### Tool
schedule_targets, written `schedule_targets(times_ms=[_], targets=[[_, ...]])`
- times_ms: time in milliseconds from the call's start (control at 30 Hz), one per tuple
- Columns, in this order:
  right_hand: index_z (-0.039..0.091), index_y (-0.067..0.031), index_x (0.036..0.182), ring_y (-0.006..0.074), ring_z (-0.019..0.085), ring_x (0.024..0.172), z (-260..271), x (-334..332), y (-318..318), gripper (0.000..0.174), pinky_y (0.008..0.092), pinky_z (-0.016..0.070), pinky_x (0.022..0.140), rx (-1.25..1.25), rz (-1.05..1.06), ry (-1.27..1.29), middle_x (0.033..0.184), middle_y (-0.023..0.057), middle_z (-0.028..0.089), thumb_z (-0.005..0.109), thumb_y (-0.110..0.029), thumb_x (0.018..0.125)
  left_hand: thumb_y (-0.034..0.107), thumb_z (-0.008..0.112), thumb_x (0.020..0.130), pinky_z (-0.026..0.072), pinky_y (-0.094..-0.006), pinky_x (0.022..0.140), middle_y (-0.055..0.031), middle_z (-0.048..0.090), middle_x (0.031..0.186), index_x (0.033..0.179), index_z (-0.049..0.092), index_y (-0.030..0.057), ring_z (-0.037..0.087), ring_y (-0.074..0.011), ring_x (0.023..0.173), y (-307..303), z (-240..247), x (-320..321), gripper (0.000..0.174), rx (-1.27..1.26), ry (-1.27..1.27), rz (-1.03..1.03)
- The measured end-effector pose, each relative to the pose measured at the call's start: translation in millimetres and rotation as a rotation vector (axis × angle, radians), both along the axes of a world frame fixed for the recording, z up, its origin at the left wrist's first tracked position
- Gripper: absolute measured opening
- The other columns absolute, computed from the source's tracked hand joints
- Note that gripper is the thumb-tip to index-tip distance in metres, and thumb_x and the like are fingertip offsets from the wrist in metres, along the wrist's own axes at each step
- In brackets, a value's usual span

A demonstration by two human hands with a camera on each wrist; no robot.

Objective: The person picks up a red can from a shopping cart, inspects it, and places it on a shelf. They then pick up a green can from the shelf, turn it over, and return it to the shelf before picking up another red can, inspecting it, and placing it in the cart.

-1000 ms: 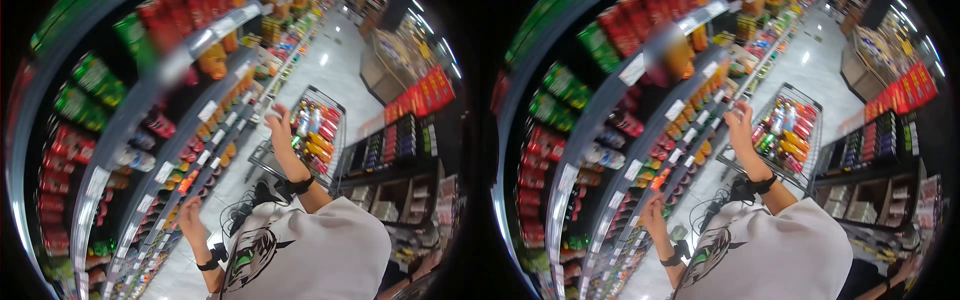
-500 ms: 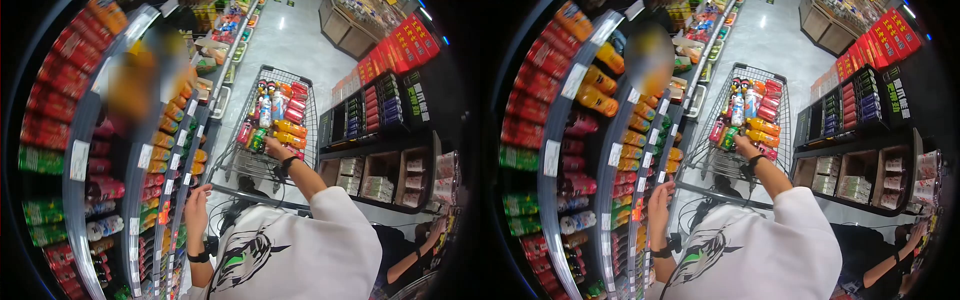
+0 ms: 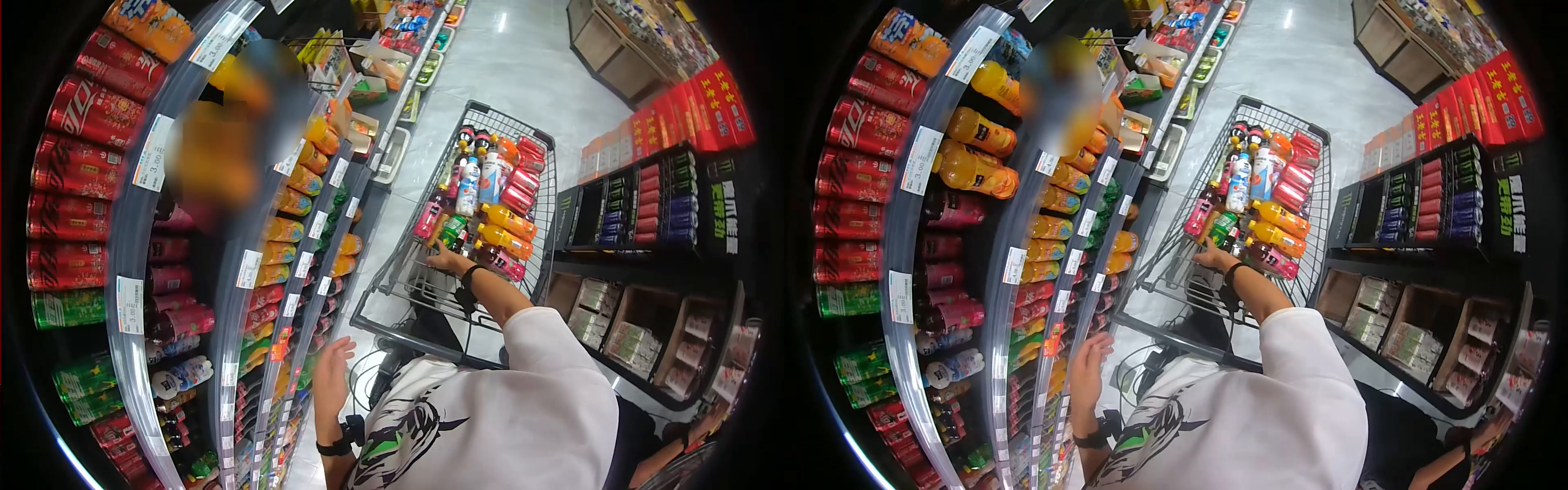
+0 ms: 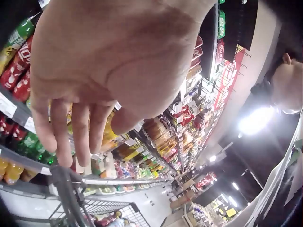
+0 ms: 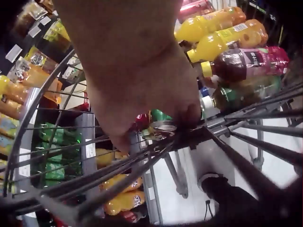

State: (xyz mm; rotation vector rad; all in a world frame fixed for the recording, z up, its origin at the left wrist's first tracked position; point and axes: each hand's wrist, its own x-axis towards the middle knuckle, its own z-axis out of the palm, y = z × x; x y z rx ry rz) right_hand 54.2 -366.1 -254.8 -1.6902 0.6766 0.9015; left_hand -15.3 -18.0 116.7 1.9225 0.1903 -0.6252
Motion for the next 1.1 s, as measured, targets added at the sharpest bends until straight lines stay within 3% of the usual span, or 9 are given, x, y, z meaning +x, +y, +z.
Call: schedule_targets(times_ms=[200, 333, 367, 400, 467, 533, 667, 767, 1100], targets=[[0.008, 0.001, 0.162, 0.0393, 0.05, 0.136, -29.5, 12.6, -4.4, 0.119, 0.0426, 0.0426, 0.111, -0.09, 0.143, 0.048, 0.147, 0.0316, 0.049, 0.082, -0.04, 0.078, 0.02, 0.045, 0.108, 0.0501, -0.0323, 0.095, -0.016, 0.071, 0.119, 0.132, 0.06, -0.0021, 0.068, -0.0216, 0.105, 3.2, 1.5, -14.7, 0.036, 0.03, 0.068, 0.042], [0.041, -0.0021, 0.146, 0.0273, 0.069, 0.098, -163.6, -7.2, -17.8, 0.091, 0.0372, 0.0562, 0.083, -0.069, 0.025, -0.454, 0.106, 0.017, 0.07, 0.088, -0.031, 0.074, 0.021, 0.047, 0.108, 0.0508, -0.0312, 0.093, -0.013, 0.073, 0.119, 0.133, 0.06, 0.0006, 0.069, -0.02, 0.105, 9.7, -12.1, -24.6, 0.035, -0.002, 0.07, 0.083], [0.046, -0.003, 0.142, 0.0248, 0.068, 0.094, -159.8, -4.9, -22.1, 0.088, 0.0361, 0.0559, 0.081, 0.42, -0.352, -0.202, 0.1, 0.0125, 0.069, 0.092, -0.028, 0.071, 0.022, 0.048, 0.108, 0.0508, -0.0311, 0.093, -0.0119, 0.073, 0.119, 0.133, 0.06, 0.0021, 0.069, -0.0192, 0.105, 11.8, -15.0, -27.1, 0.034, -0.005, 0.038, 0.072], [0.048, -0.0039, 0.137, 0.0255, 0.067, 0.093, -134.2, -8.0, -28.2, 0.086, 0.0363, 0.0557, 0.08, 0.088, 0.084, -0.51, 0.1, 0.0118, 0.068, 0.094, -0.026, 0.068, 0.023, 0.049, 0.108, 0.0508, -0.031, 0.093, -0.0108, 0.073, 0.118, 0.133, 0.061, 0.0037, 0.069, -0.0184, 0.105, 13.7, -16.8, -28.6, 0.034, -0.008, 0.007, 0.056], [0.047, -0.0084, 0.139, 0.0206, 0.064, 0.088, -72.4, -0.1, -14.9, 0.075, 0.0363, 0.0534, 0.071, -0.016, -0.08, -0.206, 0.101, 0.01, 0.065, 0.087, -0.013, 0.075, 0.024, 0.05, 0.108, 0.0509, -0.0308, 0.093, -0.009, 0.074, 0.118, 0.134, 0.061, 0.0063, 0.069, -0.0174, 0.105, 14.1, -10.9, -28.1, 0.033, -0.019, 0.004, 0.11], [0.044, -0.0061, 0.138, 0.0301, 0.067, 0.101, -90.2, -4.6, -23.2, 0.087, 0.0394, 0.0539, 0.088, -0.195, 0.011, -0.217, 0.11, 0.0176, 0.068, 0.092, -0.025, 0.068, 0.024, 0.051, 0.108, 0.051, -0.0306, 0.093, -0.0083, 0.074, 0.118, 0.134, 0.061, 0.0077, 0.069, -0.0176, 0.104, 15.5, -7.8, -29.1, 0.032, -0.034, 0.004, 0.081], [0.043, -0.0096, 0.14, 0.0303, 0.067, 0.104, -58.3, 10.2, -32.2, 0.085, 0.0381, 0.0534, 0.09, -0.238, -0.047, -0.336, 0.115, 0.0192, 0.066, 0.089, -0.023, 0.071, 0.023, 0.052, 0.108, 0.0515, -0.031, 0.092, -0.009, 0.074, 0.117, 0.133, 0.061, 0.0076, 0.069, -0.0183, 0.103, 21.9, -6.0, -36.0, 0.032, -0.056, -0.052, 0.091], [0.044, -0.0154, 0.137, 0.0192, 0.056, 0.051, -48.4, 27.4, -47.0, 0.057, 0.0346, 0.0461, 0.043, -0.107, -0.364, -0.319, 0.086, 0.0098, 0.06, 0.07, -0.005, 0.087, 0.022, 0.052, 0.107, 0.0517, -0.0312, 0.093, -0.01, 0.074, 0.118, 0.133, 0.061, 0.0067, 0.069, -0.0184, 0.104, 29.9, -7.1, -45.2, 0.031, -0.137, -0.096, 0.11], [0.047, -0.0133, 0.134, 0.0217, 0.065, 0.065, 113.1, -4.3, -20.9, 0.05, 0.0339, 0.0552, 0.045, -0.073, -0.563, -0.398, 0.107, 0.0149, 0.063, 0.045, 0.006, 0.088, 0.022, 0.052, 0.108, 0.0519, -0.0306, 0.095, -0.0115, 0.073, 0.117, 0.132, 0.06, 0.005, 0.069, -0.0186, 0.109, 81.6, 6.7, -100.7, 0.031, -0.226, -0.247, 0.12]])
